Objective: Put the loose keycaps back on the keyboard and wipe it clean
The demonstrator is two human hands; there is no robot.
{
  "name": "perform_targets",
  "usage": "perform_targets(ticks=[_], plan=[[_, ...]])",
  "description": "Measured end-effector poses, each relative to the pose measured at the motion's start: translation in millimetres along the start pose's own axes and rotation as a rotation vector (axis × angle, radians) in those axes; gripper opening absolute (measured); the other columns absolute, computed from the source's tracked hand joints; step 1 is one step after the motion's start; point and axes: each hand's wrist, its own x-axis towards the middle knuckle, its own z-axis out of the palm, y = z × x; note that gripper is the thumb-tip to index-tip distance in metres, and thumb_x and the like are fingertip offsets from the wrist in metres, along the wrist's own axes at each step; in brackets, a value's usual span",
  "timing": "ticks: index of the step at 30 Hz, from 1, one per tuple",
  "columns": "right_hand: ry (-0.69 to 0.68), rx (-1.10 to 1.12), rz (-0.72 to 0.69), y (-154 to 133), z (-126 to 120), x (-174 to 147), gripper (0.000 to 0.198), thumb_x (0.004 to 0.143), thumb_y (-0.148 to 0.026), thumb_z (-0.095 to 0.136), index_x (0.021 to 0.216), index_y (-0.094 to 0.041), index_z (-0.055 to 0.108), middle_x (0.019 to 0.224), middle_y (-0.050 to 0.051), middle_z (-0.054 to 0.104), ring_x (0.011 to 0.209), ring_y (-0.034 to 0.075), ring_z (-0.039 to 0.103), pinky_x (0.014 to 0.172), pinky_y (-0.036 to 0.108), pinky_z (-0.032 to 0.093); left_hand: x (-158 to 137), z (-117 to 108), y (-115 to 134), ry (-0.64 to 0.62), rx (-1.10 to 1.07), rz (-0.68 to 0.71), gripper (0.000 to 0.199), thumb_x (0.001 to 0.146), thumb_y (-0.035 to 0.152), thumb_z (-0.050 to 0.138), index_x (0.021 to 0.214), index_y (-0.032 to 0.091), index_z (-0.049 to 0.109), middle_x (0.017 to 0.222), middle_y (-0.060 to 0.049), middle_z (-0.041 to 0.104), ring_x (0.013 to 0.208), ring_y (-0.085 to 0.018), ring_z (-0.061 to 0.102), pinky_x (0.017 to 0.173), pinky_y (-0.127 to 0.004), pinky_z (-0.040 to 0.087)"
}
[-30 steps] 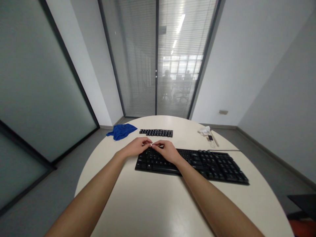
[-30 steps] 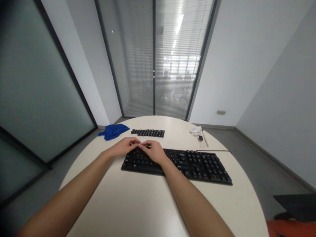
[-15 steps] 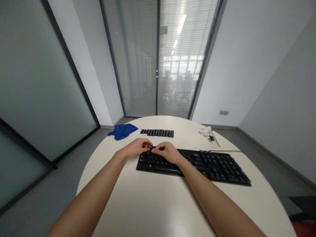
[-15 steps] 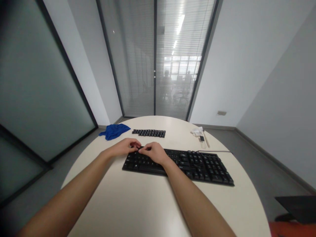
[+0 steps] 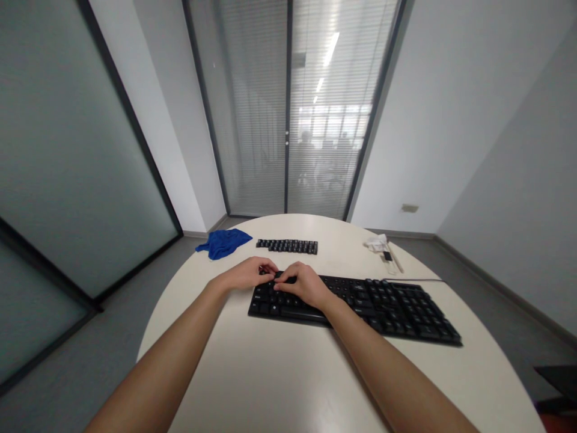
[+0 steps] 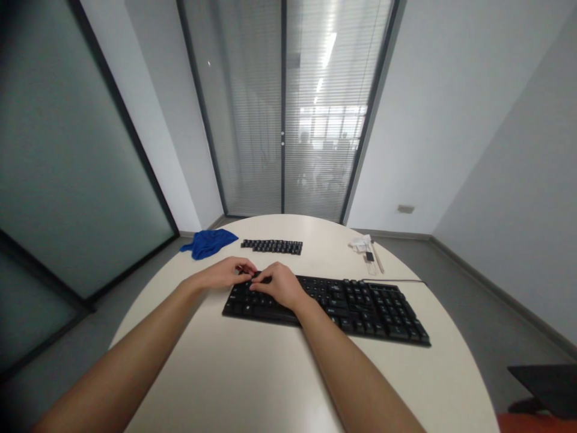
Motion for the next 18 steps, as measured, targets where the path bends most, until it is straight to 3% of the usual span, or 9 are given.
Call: perform_targets(ticks=[11,18], plan=[[-0.026,-0.013,0.042,-5.3,-5.3,-0.8,0.013,0.078,-0.025,0.073,0.089,-0.024,0.079,0.090,0.003,0.077,0.091,0.022,0.069,0.086,0.033,0.049,-1.2,-1.0,-1.2,-0.022,-0.006,0.013,0.029,0.085,0.036,0.066,0.106,0.017,0.072,0.102,-0.008,0.074,0.095,-0.022,0.068,0.088,-0.033,0.051],[-0.022,0.173,0.066,-4.2,-3.4,-1.4,0.025,0.077,-0.017,0.069,0.102,-0.020,0.066,0.086,0.000,0.076,0.084,0.018,0.069,0.088,0.033,0.049,1.1,1.5,-3.5,-0.030,0.016,-0.006,0.029,0.082,0.034,0.068,0.106,0.017,0.071,0.097,-0.006,0.074,0.092,-0.022,0.068,0.086,-0.032,0.050]])
